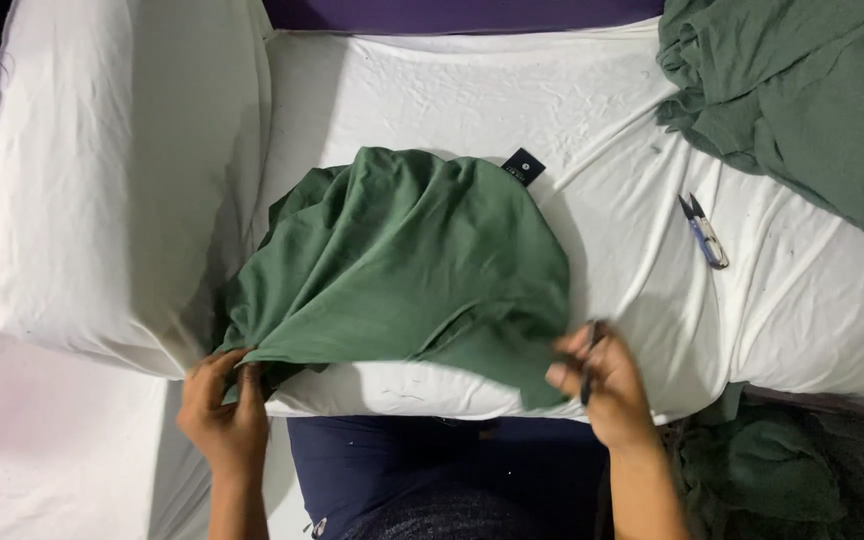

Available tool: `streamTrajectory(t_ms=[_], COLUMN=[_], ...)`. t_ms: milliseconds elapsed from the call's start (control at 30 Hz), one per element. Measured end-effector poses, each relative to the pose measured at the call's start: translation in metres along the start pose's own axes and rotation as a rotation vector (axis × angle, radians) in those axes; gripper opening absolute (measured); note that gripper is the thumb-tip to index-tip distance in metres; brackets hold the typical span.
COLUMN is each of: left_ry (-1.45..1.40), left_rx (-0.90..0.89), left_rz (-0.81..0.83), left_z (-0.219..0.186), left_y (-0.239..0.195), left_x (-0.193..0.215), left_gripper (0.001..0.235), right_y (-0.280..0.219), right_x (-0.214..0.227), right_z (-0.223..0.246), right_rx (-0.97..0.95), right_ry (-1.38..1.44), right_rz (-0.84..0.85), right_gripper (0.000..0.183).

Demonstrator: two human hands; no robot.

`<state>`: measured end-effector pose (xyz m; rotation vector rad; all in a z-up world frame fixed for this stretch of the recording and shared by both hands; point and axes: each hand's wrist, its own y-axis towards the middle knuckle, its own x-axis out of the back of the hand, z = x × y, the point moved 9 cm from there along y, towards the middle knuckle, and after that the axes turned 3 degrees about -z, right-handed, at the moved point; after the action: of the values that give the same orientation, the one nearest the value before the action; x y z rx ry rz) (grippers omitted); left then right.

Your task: The person uses scissors to cut the hem and seams of a green garment laid out on a white surface. They repeatedly lift, fold, and reposition the fabric to access different areas for cutting.

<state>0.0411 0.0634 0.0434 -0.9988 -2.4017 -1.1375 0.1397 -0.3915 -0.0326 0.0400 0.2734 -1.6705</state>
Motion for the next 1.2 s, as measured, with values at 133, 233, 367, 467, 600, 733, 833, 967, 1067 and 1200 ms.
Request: streamTrajectory(t_ms=[133,233,367,467,600,733,833,967,1067,1200], left_ry=[0.361,0.309,-0.028,-0.21,-0.199,-0.349,-0.51,-0.572,-0.643,-0.802], left_rx=[-0.105,-0.221,-0.28,-0.166,-0.168,0.091,0.385,0.876,0.924,0.87], left_rz=[0.045,0.075,0.353,0.506,0.691,0.714,0.524,0.326,0.273,0.282], left_z=[-0.011,-0.069,-0.094,-0.12,-0.142,-0.113,-0.071,-0.036,-0.036,0.004], left_y=[-0.002,0.001,-0.031,-0.037,-0.052,-0.066,-0.057,-0.049,-0.045,-0.079], left_x=[-0.008,-0.022,-0.078,-0.114,-0.149,-0.157,-0.136,-0.099,-0.081,-0.079], left_gripper=[0.034,0.045,0.047,0.04,0.099,0.089,0.061,0.029,0.035,0.026], right_y=[-0.021,-0.005,0.025,0.05,0.016,-0.021,-0.001,0.035,0.047,0.062], right_x=[-0.02,-0.006,-0.006,-0.016,-0.069,-0.127,-0.109,-0.096,-0.119,-0.153], right_z=[-0.016,-0.011,0.024,-0.006,-0.042,-0.018,-0.015,-0.012,-0.022,-0.035], right_rx=[-0.109,-0.038,0.088,0.127,0.006,-0.005,-0.11,-0.214,-0.301,-0.349], right_ry=[-0.095,-0.131,-0.418,-0.556,-0.255,-0.023,0.002,-0.019,0.185,0.275], right_rz=[0.28,0.066,-0.225,-0.194,-0.112,0.199,0.09,0.006,0.043,0.035], right_gripper=[0.033,0.037,0.033,0.047,0.04,0.028,0.029,0.031,0.03,0.035])
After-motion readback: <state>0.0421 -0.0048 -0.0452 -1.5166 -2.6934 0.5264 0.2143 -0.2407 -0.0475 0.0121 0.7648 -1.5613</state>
